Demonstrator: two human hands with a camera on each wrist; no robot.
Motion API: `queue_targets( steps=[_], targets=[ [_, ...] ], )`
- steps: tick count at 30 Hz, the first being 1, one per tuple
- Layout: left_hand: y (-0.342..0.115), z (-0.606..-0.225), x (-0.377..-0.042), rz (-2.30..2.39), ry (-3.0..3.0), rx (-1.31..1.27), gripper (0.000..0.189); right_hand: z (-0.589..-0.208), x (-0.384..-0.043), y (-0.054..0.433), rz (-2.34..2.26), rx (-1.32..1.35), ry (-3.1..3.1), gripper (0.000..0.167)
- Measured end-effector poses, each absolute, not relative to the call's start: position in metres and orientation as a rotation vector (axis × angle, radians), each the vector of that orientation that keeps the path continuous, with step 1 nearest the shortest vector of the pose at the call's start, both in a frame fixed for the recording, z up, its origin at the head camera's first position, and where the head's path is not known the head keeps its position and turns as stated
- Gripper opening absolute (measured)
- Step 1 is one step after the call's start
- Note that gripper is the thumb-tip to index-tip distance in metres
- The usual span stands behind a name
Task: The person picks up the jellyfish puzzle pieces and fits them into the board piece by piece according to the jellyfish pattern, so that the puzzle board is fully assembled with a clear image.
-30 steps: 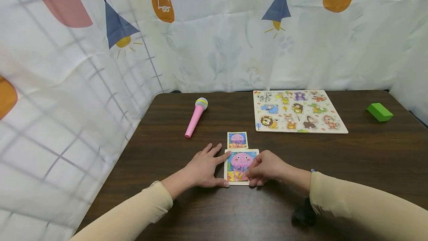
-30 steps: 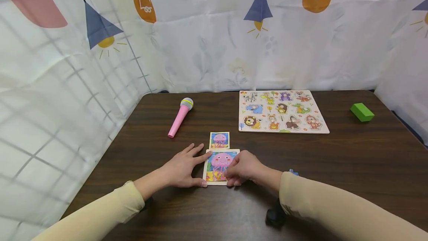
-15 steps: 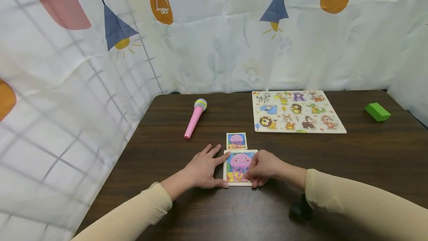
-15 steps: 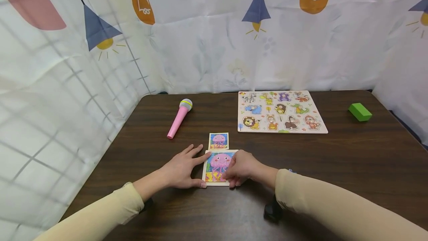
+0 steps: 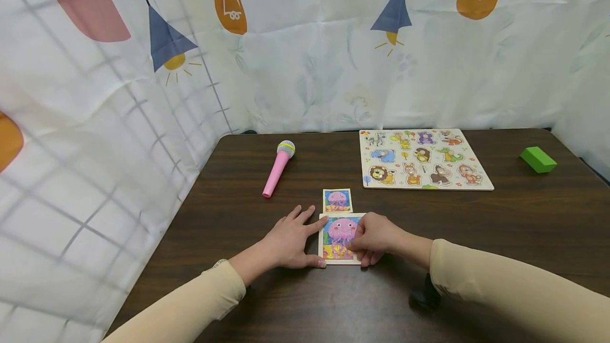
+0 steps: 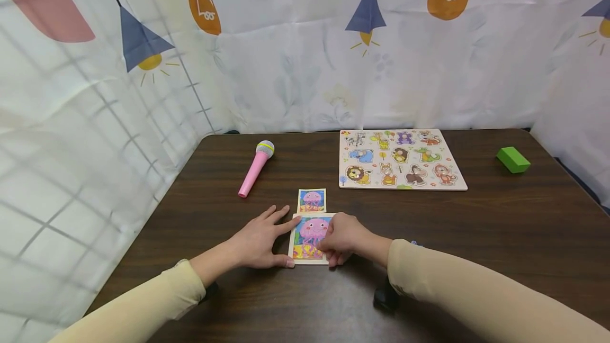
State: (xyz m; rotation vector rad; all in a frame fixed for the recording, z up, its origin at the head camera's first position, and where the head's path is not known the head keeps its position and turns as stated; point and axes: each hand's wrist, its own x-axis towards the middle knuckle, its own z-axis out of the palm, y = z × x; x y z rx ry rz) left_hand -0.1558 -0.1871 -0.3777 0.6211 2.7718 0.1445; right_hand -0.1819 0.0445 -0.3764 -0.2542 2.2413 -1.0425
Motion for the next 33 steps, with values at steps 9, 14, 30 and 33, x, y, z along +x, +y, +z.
queue_targets(
  steps=[9,14,30,33],
  targets=[
    [-0.187,-0.378,-0.156,0.142,2.780,0.627,0.091,-0.376,-0.183,0.042,-0.991,-0.279,2.269,0.029],
    [-0.187,-0.378,-0.156,0.137,2.780,0.628,0.091,-0.375,-0.185,0.036,-0.881,-0.273,2.339,0.039],
    [-0.187,-0.375,-0.155,0.151,2.767,0.618,0.091,-0.373,-0.189,0.040,-0.900,-0.313,2.277,0.034],
    [-0.186,-0.375,-0.155,0.150,2.771,0.624,0.091,-0.373,-0.188,0.043,-0.937,-0.332,2.258,0.029]
  ],
)
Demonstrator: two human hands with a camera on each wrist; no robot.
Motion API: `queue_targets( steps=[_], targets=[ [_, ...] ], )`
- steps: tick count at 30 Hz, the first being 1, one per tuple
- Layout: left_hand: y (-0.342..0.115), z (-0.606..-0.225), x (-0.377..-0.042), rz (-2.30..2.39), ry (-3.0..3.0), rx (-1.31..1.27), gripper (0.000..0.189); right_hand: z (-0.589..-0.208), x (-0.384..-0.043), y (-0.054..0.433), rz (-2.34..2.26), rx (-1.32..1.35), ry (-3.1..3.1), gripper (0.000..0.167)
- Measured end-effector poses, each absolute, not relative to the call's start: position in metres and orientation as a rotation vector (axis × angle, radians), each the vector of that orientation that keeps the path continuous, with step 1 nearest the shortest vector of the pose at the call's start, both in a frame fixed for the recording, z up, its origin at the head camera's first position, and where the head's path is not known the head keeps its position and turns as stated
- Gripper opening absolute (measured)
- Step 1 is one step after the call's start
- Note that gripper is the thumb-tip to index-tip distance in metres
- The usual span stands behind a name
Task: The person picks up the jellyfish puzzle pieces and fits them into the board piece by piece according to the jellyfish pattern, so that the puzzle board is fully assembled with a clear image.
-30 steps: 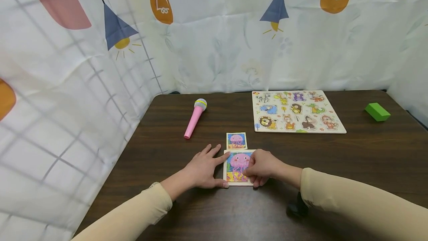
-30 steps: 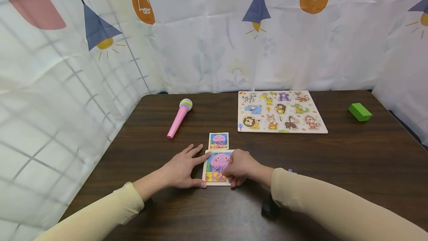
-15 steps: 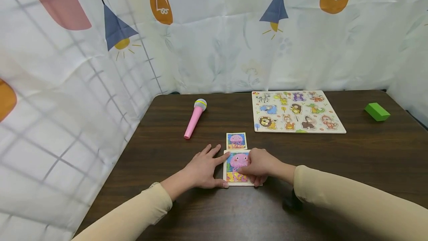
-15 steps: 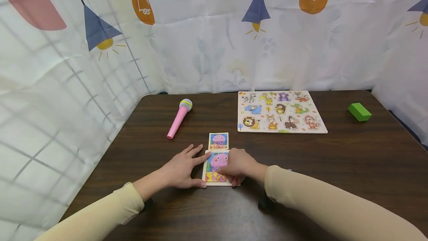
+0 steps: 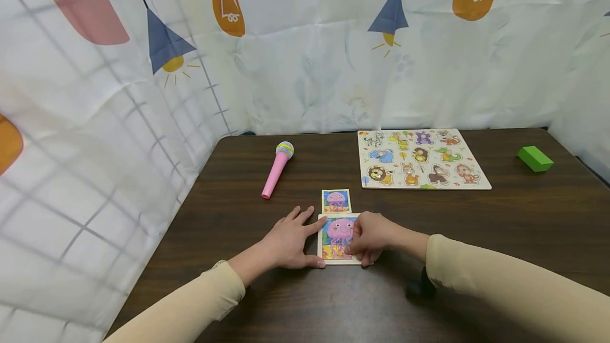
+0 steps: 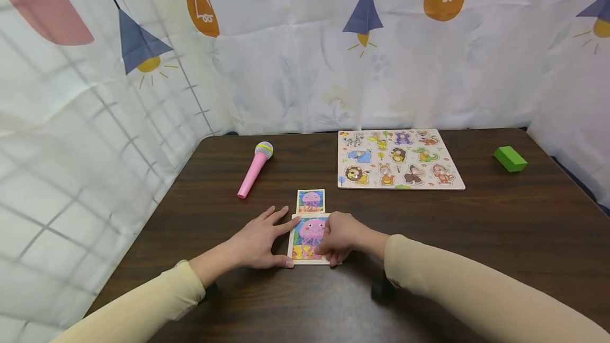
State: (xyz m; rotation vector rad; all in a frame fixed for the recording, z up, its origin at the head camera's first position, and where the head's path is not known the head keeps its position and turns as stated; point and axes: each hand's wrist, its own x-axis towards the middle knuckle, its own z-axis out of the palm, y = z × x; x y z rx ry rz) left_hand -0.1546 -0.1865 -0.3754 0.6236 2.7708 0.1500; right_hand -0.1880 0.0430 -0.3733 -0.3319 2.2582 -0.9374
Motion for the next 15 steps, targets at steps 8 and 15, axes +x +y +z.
queue_targets(
  steps=[8,15],
  targets=[
    [-0.1868,-0.3751,-0.1553,0.155,2.778,0.621,0.090,-0.3735,-0.1820,0.0430,-0.965,-0.378,2.311,0.029],
    [-0.1866,-0.3745,-0.1536,0.159,2.764,0.605,0.091,-0.3745,-0.1819,0.0447,-0.969,-0.381,2.288,0.026]
  ],
)
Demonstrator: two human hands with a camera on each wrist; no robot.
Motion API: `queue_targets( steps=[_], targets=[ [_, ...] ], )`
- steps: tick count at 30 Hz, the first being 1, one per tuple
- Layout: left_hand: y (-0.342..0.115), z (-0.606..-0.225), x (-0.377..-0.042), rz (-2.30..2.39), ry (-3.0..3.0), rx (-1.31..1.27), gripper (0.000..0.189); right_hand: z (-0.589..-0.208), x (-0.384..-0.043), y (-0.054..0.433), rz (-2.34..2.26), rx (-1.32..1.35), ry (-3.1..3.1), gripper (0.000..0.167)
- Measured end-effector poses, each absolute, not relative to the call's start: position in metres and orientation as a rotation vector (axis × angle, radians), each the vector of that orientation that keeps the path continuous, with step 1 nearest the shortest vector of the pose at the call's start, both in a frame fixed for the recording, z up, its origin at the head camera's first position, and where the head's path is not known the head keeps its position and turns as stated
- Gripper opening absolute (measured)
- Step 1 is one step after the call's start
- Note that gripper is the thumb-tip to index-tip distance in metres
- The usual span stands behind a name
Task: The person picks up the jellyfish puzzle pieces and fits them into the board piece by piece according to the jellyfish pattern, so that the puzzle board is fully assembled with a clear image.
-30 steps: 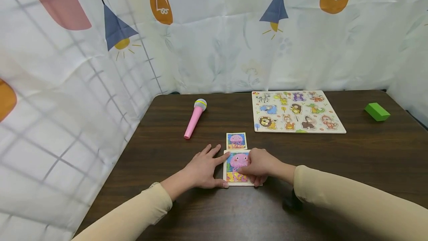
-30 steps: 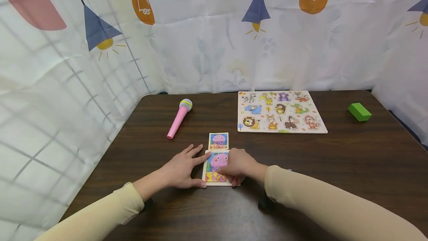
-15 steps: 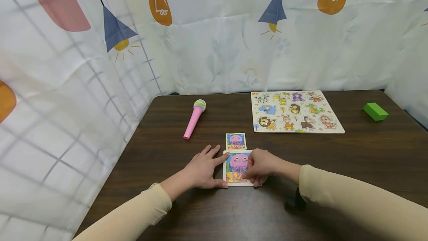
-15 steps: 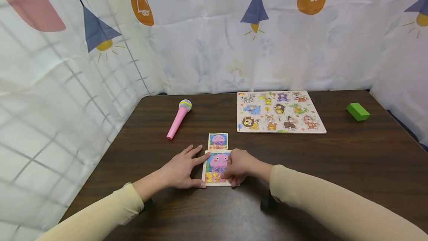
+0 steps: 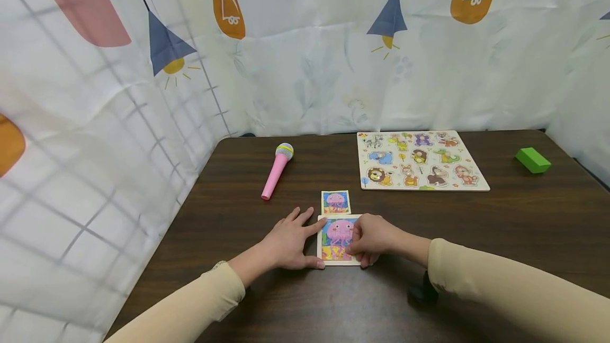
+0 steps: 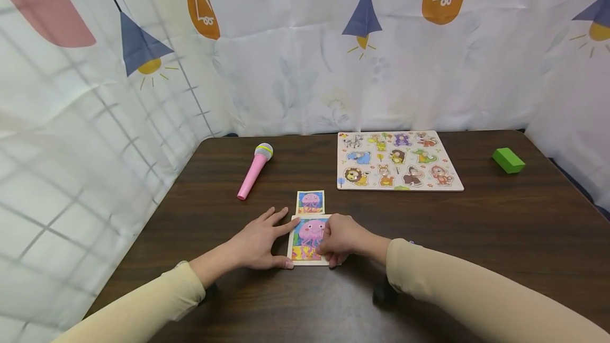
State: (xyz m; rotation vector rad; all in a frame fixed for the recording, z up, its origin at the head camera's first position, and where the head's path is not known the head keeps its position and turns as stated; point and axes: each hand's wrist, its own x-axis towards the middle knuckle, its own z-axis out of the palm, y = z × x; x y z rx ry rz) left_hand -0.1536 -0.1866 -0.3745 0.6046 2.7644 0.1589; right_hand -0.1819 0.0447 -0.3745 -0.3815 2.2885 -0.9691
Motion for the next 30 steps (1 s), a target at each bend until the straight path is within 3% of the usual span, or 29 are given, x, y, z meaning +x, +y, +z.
queue_targets(
  steps=[15,22,30],
  targets=[
    [-0.188,-0.379,-0.155,0.172,2.766,0.604,0.091,-0.375,-0.183,0.058,-1.149,-0.399,2.118,0.017],
    [-0.188,-0.379,-0.155,0.159,2.776,0.621,0.091,-0.371,-0.189,0.089,-1.222,-0.488,2.094,0.013],
    [-0.188,-0.379,-0.155,0.158,2.777,0.616,0.092,-0.366,-0.191,0.145,-1.219,-0.528,2.216,0.020]
  ],
)
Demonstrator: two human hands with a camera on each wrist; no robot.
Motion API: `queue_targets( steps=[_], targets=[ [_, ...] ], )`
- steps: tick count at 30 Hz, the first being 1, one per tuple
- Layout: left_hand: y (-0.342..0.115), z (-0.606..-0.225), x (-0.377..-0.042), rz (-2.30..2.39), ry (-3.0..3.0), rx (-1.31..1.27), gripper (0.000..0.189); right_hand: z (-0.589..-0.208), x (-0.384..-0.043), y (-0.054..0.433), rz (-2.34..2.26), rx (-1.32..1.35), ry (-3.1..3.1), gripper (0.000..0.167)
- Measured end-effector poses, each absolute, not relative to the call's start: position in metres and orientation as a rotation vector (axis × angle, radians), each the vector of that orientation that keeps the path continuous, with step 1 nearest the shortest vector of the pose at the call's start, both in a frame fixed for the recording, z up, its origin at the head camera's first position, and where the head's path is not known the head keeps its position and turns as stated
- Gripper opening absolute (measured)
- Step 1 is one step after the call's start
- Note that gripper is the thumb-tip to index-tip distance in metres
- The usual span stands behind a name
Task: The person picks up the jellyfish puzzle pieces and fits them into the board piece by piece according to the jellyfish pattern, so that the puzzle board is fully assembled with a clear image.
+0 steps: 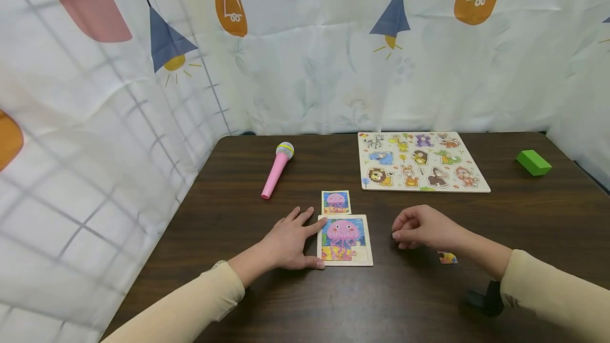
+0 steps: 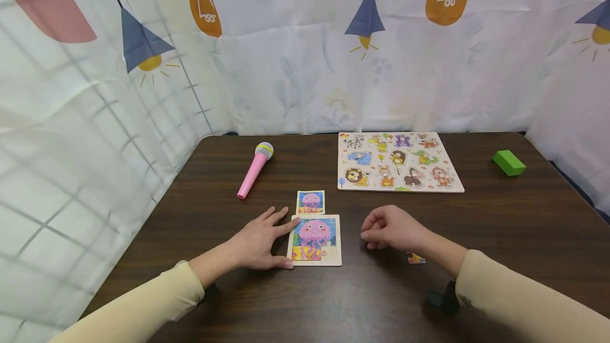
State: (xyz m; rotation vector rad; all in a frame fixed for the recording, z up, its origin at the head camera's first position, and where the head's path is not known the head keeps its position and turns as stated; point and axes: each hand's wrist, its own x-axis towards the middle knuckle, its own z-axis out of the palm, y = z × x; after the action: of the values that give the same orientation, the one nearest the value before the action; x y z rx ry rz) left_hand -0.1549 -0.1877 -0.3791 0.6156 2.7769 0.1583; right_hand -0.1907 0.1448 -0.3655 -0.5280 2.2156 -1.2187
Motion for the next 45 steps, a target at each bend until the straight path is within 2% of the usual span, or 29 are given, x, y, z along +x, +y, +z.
queue_targets(
  steps=[8,15,21,26,35,45],
  targets=[
    [-0.187,-0.378,-0.155,0.154,2.769,0.611,0.092,-0.373,-0.188,0.206,-1.183,-0.498,2.337,0.027],
    [-0.188,-0.379,-0.156,0.151,2.764,0.601,0.092,-0.380,-0.185,0.236,-1.106,-0.520,2.420,0.028],
    [-0.188,-0.379,-0.157,0.147,2.767,0.609,0.092,-0.380,-0.181,0.244,-0.935,-0.527,2.636,0.026],
    [-0.187,-0.379,-0.157,0.153,2.763,0.606,0.092,-0.383,-0.173,0.249,-0.702,-0.480,2.793,0.035],
    [-0.187,-0.378,-0.157,0.163,2.756,0.601,0.093,-0.392,-0.169,0.243,-0.647,-0.493,2.819,0.050],
    [-0.186,-0.378,-0.156,0.165,2.756,0.601,0.093,-0.394,-0.168,0.239,-0.689,-0.542,2.781,0.045]
  ],
)
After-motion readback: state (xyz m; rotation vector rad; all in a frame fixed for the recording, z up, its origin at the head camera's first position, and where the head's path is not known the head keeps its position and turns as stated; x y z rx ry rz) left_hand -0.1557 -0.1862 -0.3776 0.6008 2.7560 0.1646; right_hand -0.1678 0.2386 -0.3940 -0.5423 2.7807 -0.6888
